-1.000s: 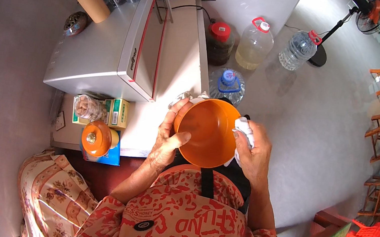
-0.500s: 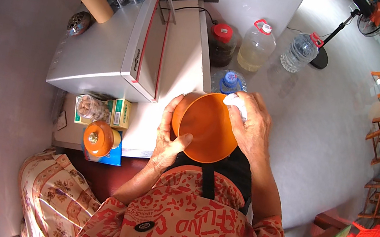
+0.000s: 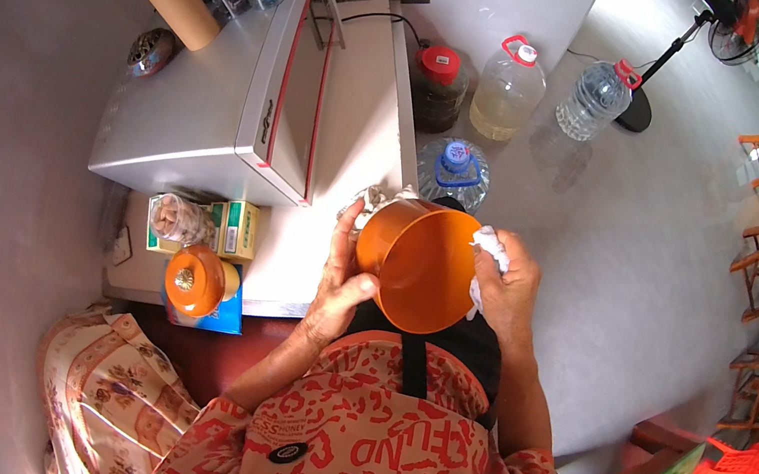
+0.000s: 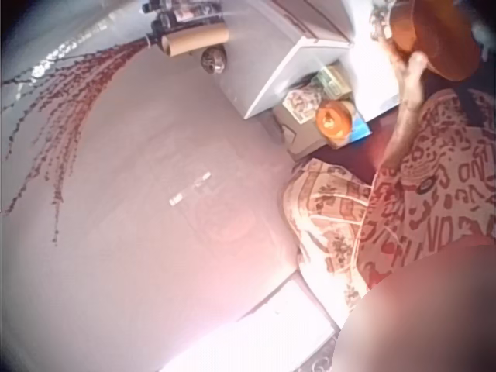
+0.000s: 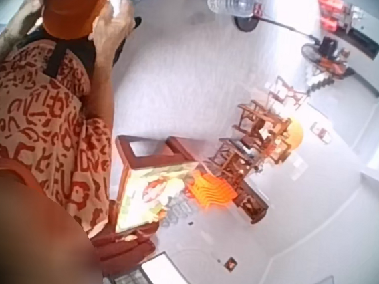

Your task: The person wipes the exterior and interior of an orange plastic container with a white cloth. They rotate the container to clean all sides, including the bottom and the inside surface, using a circular wiping motion.

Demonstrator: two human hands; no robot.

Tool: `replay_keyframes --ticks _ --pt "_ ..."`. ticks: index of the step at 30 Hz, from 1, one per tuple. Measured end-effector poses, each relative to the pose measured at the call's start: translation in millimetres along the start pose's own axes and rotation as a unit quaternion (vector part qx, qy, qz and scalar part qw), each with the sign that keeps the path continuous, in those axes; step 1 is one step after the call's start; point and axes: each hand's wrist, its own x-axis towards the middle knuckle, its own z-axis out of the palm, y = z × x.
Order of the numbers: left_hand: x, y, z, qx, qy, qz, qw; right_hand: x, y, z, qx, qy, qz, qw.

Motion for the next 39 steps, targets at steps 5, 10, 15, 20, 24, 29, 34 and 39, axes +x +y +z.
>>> replay_keyframes --ticks 5,10,15,20,24,29,34,39 --pt "16.9 15.7 -13.1 0.057 -0.085 -0.096 0.990 18.9 -31.0 -10.3 -0.117 -0.062 -0.209 0.969" --pt "32.9 41.1 -11.6 0.121 -0.186 -0.187 0.957 22.7 -48.5 -1.2 -0.189 -0.122 -0.334 0.915" --pt "26.6 47.5 4.6 0.137 -0.127 -0.178 0.966 22.4 -49.3 2.5 -0.215 -0.110 -0.332 0.912" --pt "21.7 31.2 4.1 0.124 -0.077 -0.132 0.980 24.4 -36.6 -2.5 -0.175 -0.043 -0.296 0.938" --pt "18.2 27.5 6.1 0.108 -0.043 -0.115 0.987 12.9 -28.9 -10.7 -0.160 -0.033 -0.220 0.962" --pt "15.8 22.7 2.6 0.072 -0.030 -0.100 0.992 -6.7 -18.0 -10.8 -0.126 -0.016 -0.151 0.980" --pt "16.0 24.4 3.2 0.071 -0.029 -0.108 0.991 -8.1 -12.8 -12.4 -0.109 -0.027 -0.125 0.986" --pt "16.0 25.1 1.7 0.105 -0.048 -0.114 0.987 16.3 -31.9 1.4 -0.213 -0.023 -0.309 0.927"
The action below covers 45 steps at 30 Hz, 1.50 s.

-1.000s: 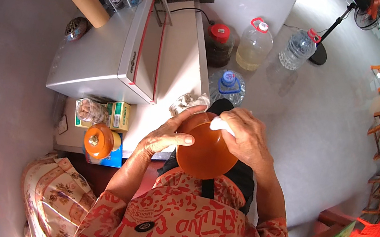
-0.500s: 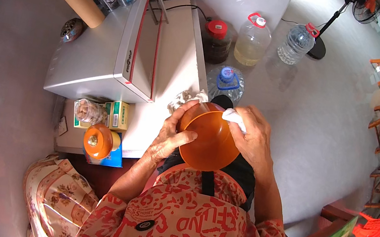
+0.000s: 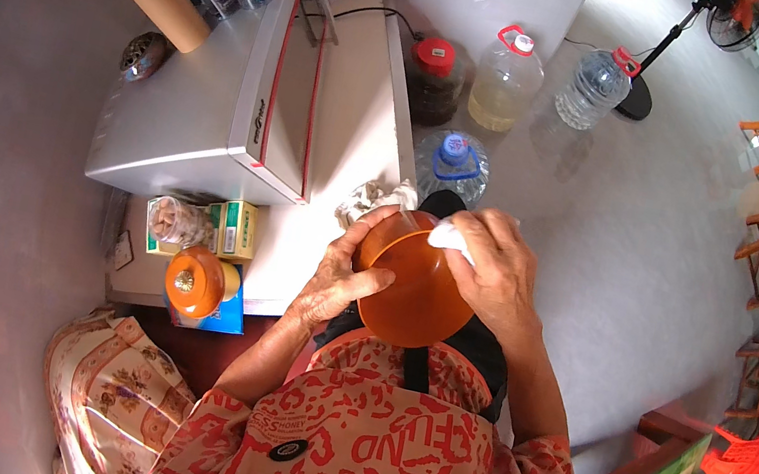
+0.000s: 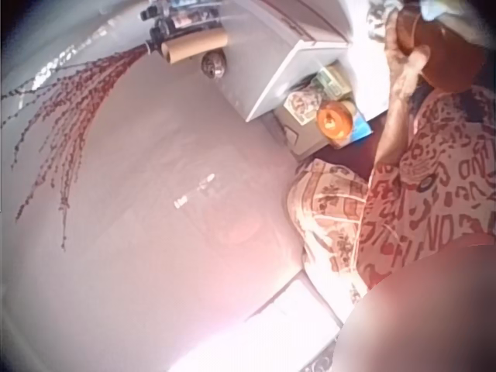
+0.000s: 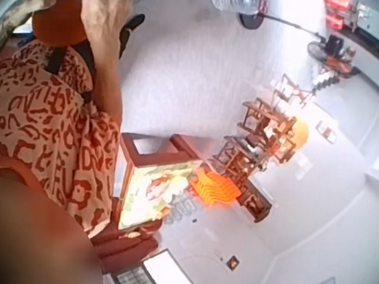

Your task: The person wipes the exterior and interior of an orange plastic container with a white cloth. They rotate the container to clean all sides, including the bottom and the inside surface, using a circular wiping motion.

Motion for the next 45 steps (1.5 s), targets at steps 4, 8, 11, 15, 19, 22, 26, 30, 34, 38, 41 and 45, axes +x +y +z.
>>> replay_keyframes --ticks 4,8,11,15,19,22,26,30,34,38,41,45 --pt "-0.2 -2.3 -1.1 0.020 0.020 0.015 0.999 28.0 -15.6 4.2 -0.062 -0.018 -0.124 0.990" --pt "-2.1 7.3 1.5 0.042 0.043 0.044 0.997 34.3 -9.2 10.7 -0.038 0.015 -0.127 0.991" --pt "-2.0 4.4 0.3 0.000 0.047 0.065 0.997 26.2 -0.2 9.9 -0.033 0.022 -0.052 0.998" --pt "-1.3 3.4 3.2 -0.027 0.092 0.090 0.991 4.1 10.7 10.2 0.030 0.032 0.066 0.997" --pt "-1.6 3.4 5.2 -0.040 0.118 0.097 0.987 -24.8 5.3 17.0 0.099 0.026 0.190 0.976" --pt "-3.1 4.1 5.0 -0.045 0.116 0.099 0.987 -40.2 -1.0 19.2 0.174 0.018 0.251 0.952" --pt "-2.6 2.4 4.2 -0.037 0.105 0.097 0.989 -40.2 3.4 17.7 0.204 -0.002 0.268 0.942" --pt "-1.6 2.6 0.7 -0.013 0.087 0.086 0.992 -23.6 14.0 17.5 0.082 0.034 0.109 0.990" --pt "-3.1 4.1 0.1 -0.019 0.083 0.069 0.994 1.5 2.9 8.4 0.007 -0.005 0.047 0.999" --pt "-4.1 3.3 -0.6 -0.057 0.069 0.059 0.994 20.2 -6.8 6.3 -0.007 -0.018 -0.026 0.999" --pt "-3.7 1.5 3.5 -0.030 0.072 0.039 0.996 28.8 -10.0 17.5 -0.007 0.022 -0.083 0.996" --pt "-2.6 2.1 7.2 -0.026 0.065 0.044 0.997 30.8 -1.4 24.2 -0.002 0.044 -0.065 0.997"
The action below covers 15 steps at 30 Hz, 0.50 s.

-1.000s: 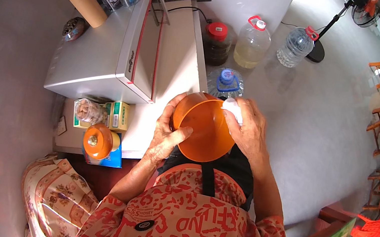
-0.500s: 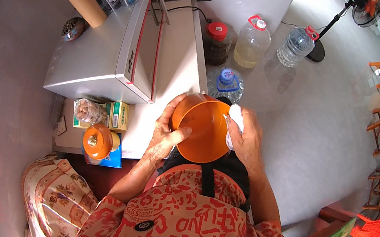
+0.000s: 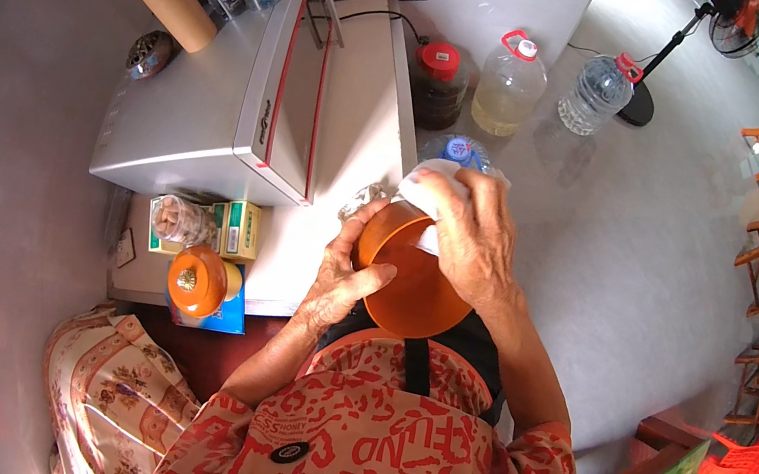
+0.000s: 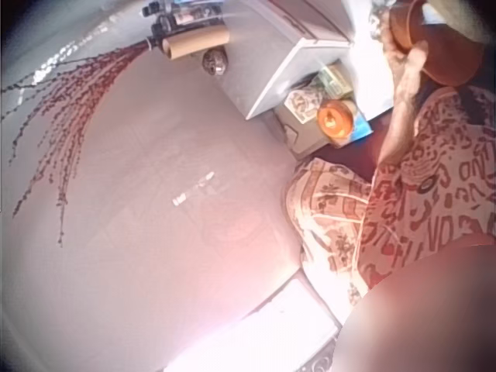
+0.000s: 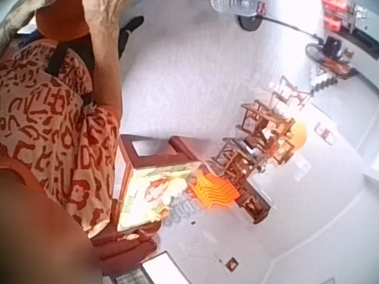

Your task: The person wipes the exterior and interior of an orange plastic container with a white cloth. They rotate the container to clean all sides, including the bottom and the inside surface, using a circular wiping motion.

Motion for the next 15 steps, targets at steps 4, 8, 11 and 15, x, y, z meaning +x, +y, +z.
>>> replay_keyframes --ticks 4,8,11,15 --pt "1.0 -0.9 -4.2 -0.034 -0.007 -0.005 0.999 -12.7 4.8 -10.4 0.023 -0.051 0.068 0.996" --pt "2.8 -4.8 -9.9 -0.036 -0.005 -0.023 0.999 -19.7 2.7 -28.7 0.038 -0.133 0.112 0.984" --pt "1.4 -3.9 -8.3 -0.041 0.001 -0.014 0.999 -35.1 9.0 -30.3 0.015 -0.186 0.146 0.972" --pt "3.0 -11.6 -11.4 0.007 0.009 -0.005 1.000 -46.3 7.4 -39.4 -0.030 -0.203 0.164 0.965"
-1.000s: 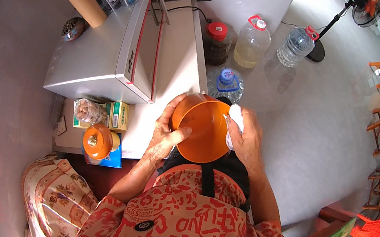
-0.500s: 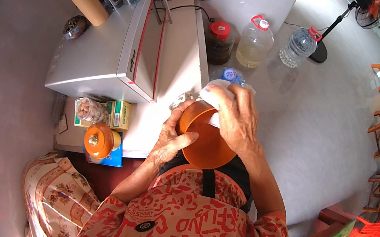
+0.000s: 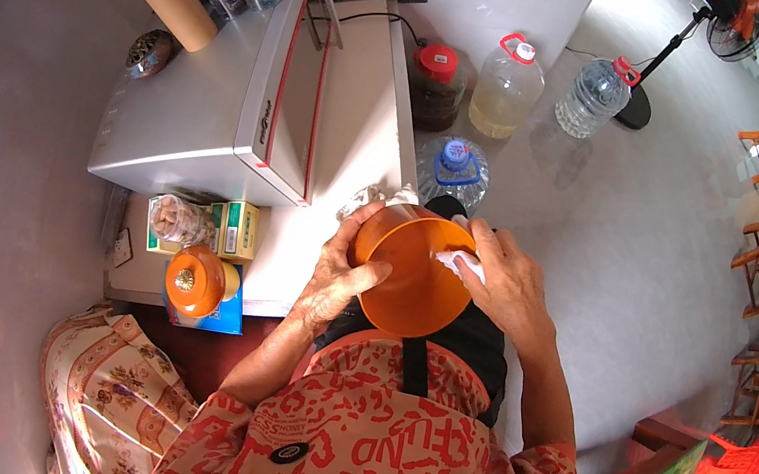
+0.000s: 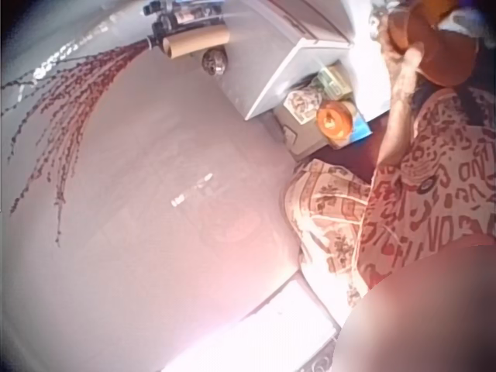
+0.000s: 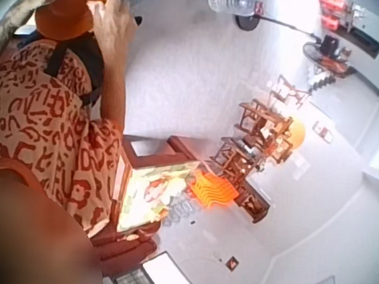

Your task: The person wipes the exterior and interior of an orange plastic container with a white cloth. They rotate the container to clean all sides, including the bottom and the inside surface, using a circular wiping motion.

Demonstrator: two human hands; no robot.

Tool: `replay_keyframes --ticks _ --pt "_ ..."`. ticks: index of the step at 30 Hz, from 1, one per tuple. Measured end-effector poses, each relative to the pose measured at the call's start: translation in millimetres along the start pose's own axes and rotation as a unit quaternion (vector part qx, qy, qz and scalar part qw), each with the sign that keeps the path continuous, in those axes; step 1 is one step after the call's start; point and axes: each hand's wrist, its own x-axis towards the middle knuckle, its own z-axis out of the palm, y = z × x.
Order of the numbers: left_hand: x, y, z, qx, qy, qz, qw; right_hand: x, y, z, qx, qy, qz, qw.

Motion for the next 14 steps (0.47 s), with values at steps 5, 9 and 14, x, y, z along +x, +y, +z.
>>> replay_keyframes --ticks 5,9,14 --pt "1.7 1.7 -1.4 -0.039 0.012 -0.006 0.999 -6.2 11.4 -12.7 0.063 0.177 -0.024 0.982" --pt "1.5 -2.5 10.7 0.009 -0.008 -0.003 1.000 16.4 -6.8 -6.5 -0.028 0.298 -0.026 0.954" --pt "-0.1 5.8 19.8 0.032 -0.020 -0.013 0.999 35.2 -31.0 20.1 -0.081 0.313 -0.123 0.938"
